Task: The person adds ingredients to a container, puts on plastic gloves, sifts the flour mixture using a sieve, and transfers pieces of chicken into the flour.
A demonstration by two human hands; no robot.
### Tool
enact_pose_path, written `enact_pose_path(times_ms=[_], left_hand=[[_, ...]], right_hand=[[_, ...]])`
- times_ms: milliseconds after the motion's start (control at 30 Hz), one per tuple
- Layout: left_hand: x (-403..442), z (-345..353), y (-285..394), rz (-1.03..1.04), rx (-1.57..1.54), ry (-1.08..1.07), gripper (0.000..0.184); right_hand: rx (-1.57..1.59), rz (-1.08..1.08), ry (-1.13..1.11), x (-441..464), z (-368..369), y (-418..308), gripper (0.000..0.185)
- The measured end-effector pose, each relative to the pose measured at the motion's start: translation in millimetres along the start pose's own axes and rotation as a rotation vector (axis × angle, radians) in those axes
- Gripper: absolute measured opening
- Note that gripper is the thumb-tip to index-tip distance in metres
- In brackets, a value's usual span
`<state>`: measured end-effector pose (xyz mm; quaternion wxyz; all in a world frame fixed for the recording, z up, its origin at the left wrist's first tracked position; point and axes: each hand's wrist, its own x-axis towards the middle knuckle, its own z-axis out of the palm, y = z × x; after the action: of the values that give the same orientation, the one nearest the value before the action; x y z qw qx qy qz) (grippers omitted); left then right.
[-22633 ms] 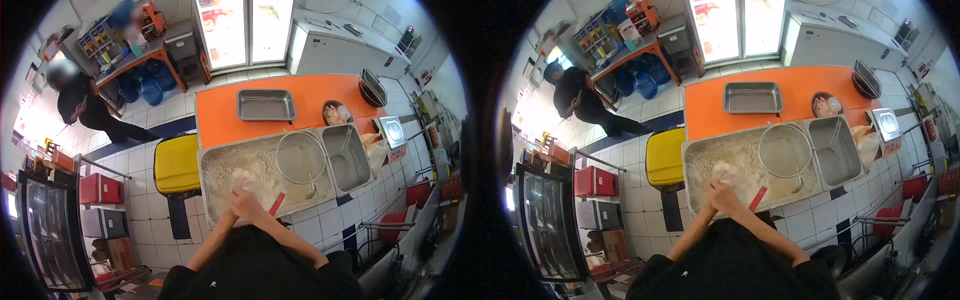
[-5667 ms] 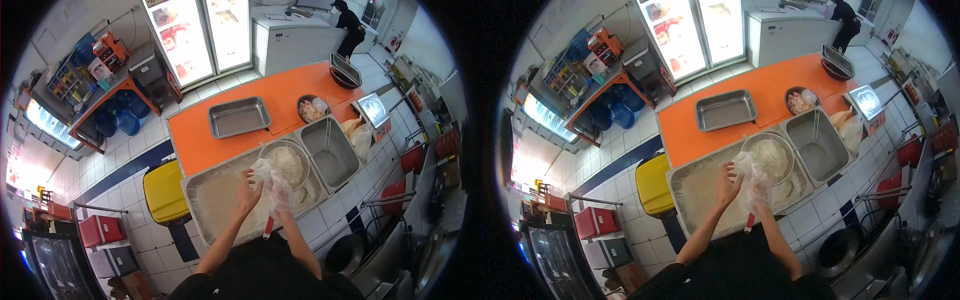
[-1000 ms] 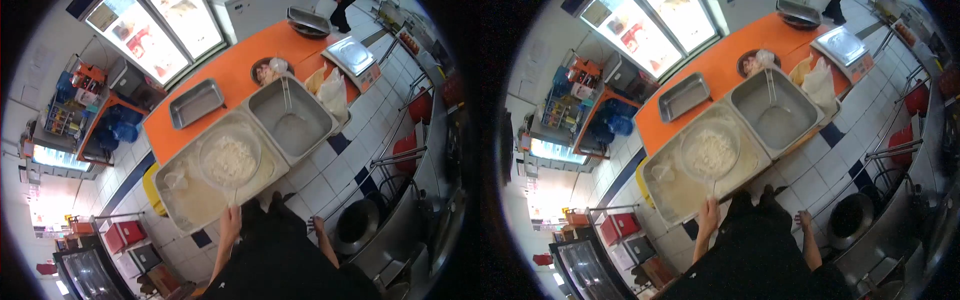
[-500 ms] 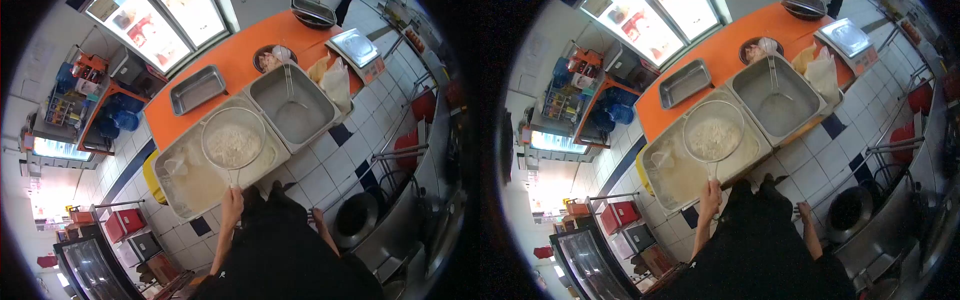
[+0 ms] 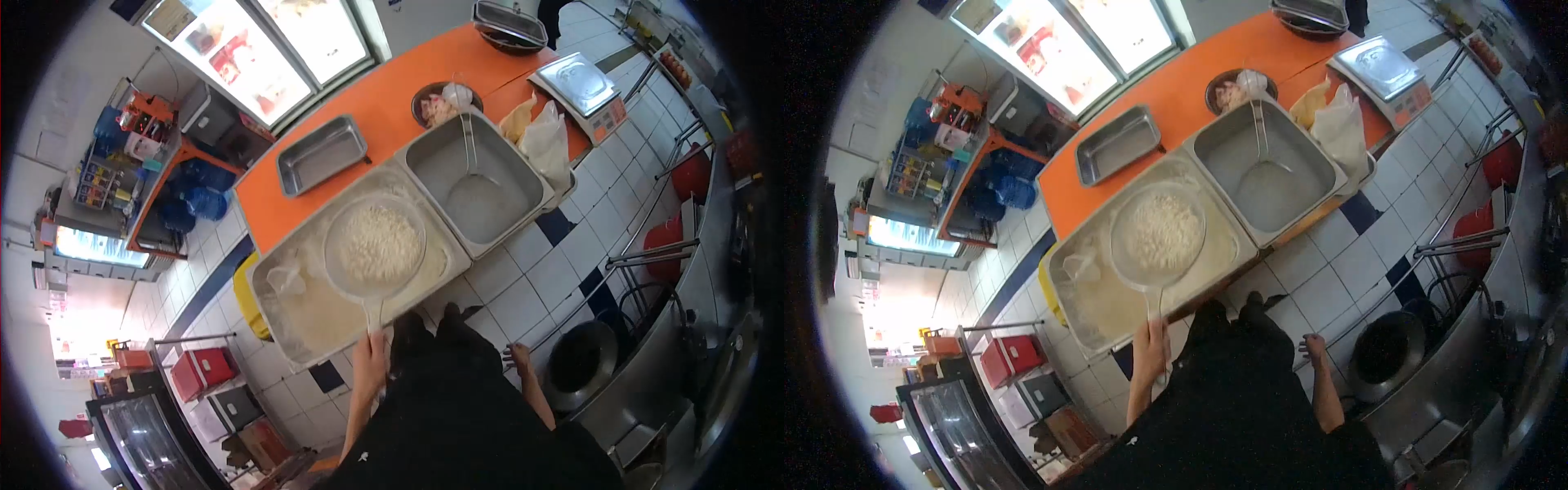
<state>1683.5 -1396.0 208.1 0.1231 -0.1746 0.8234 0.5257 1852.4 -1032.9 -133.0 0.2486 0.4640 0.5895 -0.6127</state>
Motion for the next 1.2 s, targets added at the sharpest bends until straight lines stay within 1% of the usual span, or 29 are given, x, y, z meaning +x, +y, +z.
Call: enact_pose_path(times_ms=[33,100,133,167,200,267,300,333,367,400,433,500,533,567,633,700,733,767,800,833,867,933,967,1000,1067,1100,1133,1167,1200], left_hand=[[-15.1,5.3,19.2,0.057,-0.168,0.017,0.038],[25.6,21.7,14.6,0.059,-0.110,-0.010,0.038],[21.2,19.9,4.7,0.027,-0.035,-0.049,0.039],[14.6,11.8,1.0,-0.015,-0.128,-0.087,0.037],[9.7,13.8,9.6,0.014,-0.136,-0.093,0.037],[-15.5,6.2,19.1,-0.063,-0.199,-0.093,0.034],[12.6,16.0,-21.1,0.187,-0.044,-0.022,0.037],[-1.0,7.8,-17.4,0.148,-0.034,-0.021,0.037],[-9.9,1.4,-0.9,-0.012,-0.101,-0.051,0.038],[2.4,4.8,16.3,-0.122,-0.183,-0.087,0.039],[1.9,5.7,-20.1,0.090,0.006,0.044,0.040],[33.7,21.8,-15.4,0.152,0.014,0.041,0.039],[31.8,24.6,-23.9,0.154,0.036,0.047,0.039],[29.2,22.8,11.8,0.046,-0.133,-0.029,0.039],[0.3,11.6,3.5,0.039,-0.135,-0.027,0.038],[1.7,11.2,-11.2,0.056,-0.111,0.012,0.039],[9.8,16.5,-27.1,0.080,-0.089,0.045,0.039],[6.8,13.1,-18.3,0.003,-0.045,0.021,0.040],[15.5,14.1,-5.8,-0.026,-0.015,-0.011,0.040],[5.8,10.0,-9.7,0.065,-0.175,-0.058,0.039],[23.1,14.6,-10.7,0.088,-0.173,-0.062,0.039],[34.0,25.1,-34.0,0.176,0.033,-0.044,0.039],[24.5,23.6,7.1,-0.032,-0.190,-0.050,0.040],[16.3,26.0,13.1,-0.008,-0.199,-0.061,0.040],[2.8,23.8,7.9,0.025,-0.239,0.000,0.035],[37.0,29.8,-48.1,0.217,0.017,0.039,0.034],[6.2,16.1,-50.3,0.164,0.033,0.042,0.034],[-10.1,8.4,-29.0,0.076,-0.014,-0.006,0.034],[3.0,12.5,-4.7,0.044,-0.079,-0.050,0.033]], right_hand=[[0.007,0.029,0.023,3.3,2.8,2.3,0.039],[0.018,0.044,0.048,0.3,3.9,-5.4,0.041],[0.001,0.085,0.040,-17.5,3.2,12.7,0.041],[-0.028,0.074,0.009,-21.0,4.5,13.0,0.039],[-0.048,0.027,-0.013,-5.7,3.3,-7.8,0.037],[0.026,-0.029,0.011,4.2,9.7,-22.2,0.037],[0.057,-0.060,0.019,3.8,6.2,-19.7,0.038],[0.084,-0.062,0.021,-10.4,6.6,-1.3,0.038],[-0.019,-0.008,0.029,-16.1,10.6,-12.8,0.038],[-0.005,-0.029,0.045,-15.1,4.6,-19.9,0.038],[0.001,0.001,0.043,-20.0,2.8,-21.9,0.037],[0.026,0.066,0.076,-16.5,4.1,-16.1,0.037],[0.009,0.094,0.064,-20.4,1.0,-1.5,0.037],[0.047,0.067,0.041,-28.5,0.6,8.2,0.036],[0.116,-0.011,0.038,-15.5,-6.6,-4.3,0.035],[0.065,0.006,0.027,-5.8,-9.1,-2.3,0.036],[0.009,0.051,0.011,-15.4,-13.9,17.8,0.036],[-0.012,0.097,0.004,-38.3,-16.9,48.6,0.036],[0.022,0.106,0.016,-40.7,-15.2,54.3,0.036],[0.071,0.070,0.033,-17.0,-12.5,33.5,0.037],[0.087,0.052,0.034,-0.2,-6.4,26.7,0.037],[0.070,0.040,0.089,3.9,-7.9,48.4,0.036],[0.056,0.076,0.086,-20.9,-10.3,69.7,0.036],[0.047,0.101,0.077,-20.7,-11.0,52.8,0.036],[0.033,0.139,0.039,-6.2,1.8,11.2,0.036],[0.162,0.059,0.084,-7.0,6.9,13.5,0.036],[0.138,0.108,0.073,-32.4,6.8,31.5,0.036],[0.047,0.110,0.018,-42.6,3.9,24.8,0.037],[-0.025,0.056,-0.027,-21.8,2.3,-4.7,0.038]])
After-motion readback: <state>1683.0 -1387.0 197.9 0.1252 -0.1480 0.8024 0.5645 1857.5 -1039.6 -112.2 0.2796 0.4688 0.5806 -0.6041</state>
